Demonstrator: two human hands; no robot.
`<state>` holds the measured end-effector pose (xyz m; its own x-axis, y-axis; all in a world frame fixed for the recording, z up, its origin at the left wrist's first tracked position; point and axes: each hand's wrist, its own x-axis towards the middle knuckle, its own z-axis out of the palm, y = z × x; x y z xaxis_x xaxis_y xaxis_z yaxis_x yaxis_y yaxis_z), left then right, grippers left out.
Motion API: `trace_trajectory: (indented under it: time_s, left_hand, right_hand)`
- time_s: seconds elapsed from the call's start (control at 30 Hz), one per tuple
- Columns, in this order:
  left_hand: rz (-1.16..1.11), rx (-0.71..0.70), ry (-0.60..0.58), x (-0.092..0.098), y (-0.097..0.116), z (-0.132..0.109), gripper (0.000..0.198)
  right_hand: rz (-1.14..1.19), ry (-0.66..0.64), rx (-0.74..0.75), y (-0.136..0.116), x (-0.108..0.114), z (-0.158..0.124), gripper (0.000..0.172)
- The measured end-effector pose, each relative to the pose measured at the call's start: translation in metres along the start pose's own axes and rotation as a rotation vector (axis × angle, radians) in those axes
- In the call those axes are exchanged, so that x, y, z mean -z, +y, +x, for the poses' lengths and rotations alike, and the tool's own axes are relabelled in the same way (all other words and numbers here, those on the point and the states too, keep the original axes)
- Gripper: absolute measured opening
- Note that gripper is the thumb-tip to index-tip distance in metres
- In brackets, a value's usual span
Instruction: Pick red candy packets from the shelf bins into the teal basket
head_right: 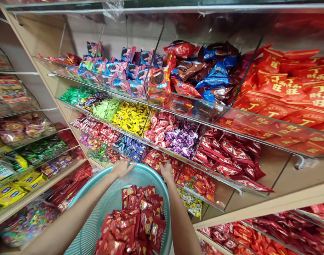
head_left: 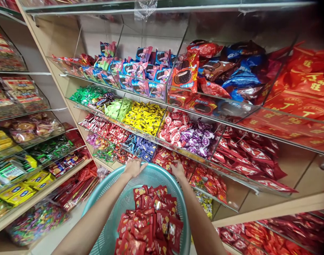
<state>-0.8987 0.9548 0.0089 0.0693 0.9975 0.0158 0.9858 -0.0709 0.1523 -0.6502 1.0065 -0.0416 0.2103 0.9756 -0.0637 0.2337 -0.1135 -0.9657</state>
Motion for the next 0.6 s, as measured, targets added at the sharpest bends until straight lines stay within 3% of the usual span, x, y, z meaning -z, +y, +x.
trace_trajectory:
  time_s: [0.17, 0.37, 0.47, 0.6]
  left_hand:
    - [0.004, -0.003, 0.009, -0.001, 0.000, 0.000, 0.064]
    - [0.006, -0.010, 0.010, 0.000, 0.001, -0.001, 0.063]
    - [0.015, -0.012, 0.008, 0.001, 0.001, -0.001, 0.063]
    - [0.027, -0.011, 0.003, 0.002, 0.002, -0.001, 0.064]
  right_hand:
    - [0.374, 0.076, -0.180, -0.005, 0.008, -0.003, 0.037]
    - [0.852, -0.126, -0.346, -0.020, 0.017, -0.012, 0.026]
    - [1.081, -0.154, -0.393, -0.027, 0.019, -0.017, 0.017]
    - [1.307, -0.300, -0.403, -0.040, 0.022, -0.022, 0.021]
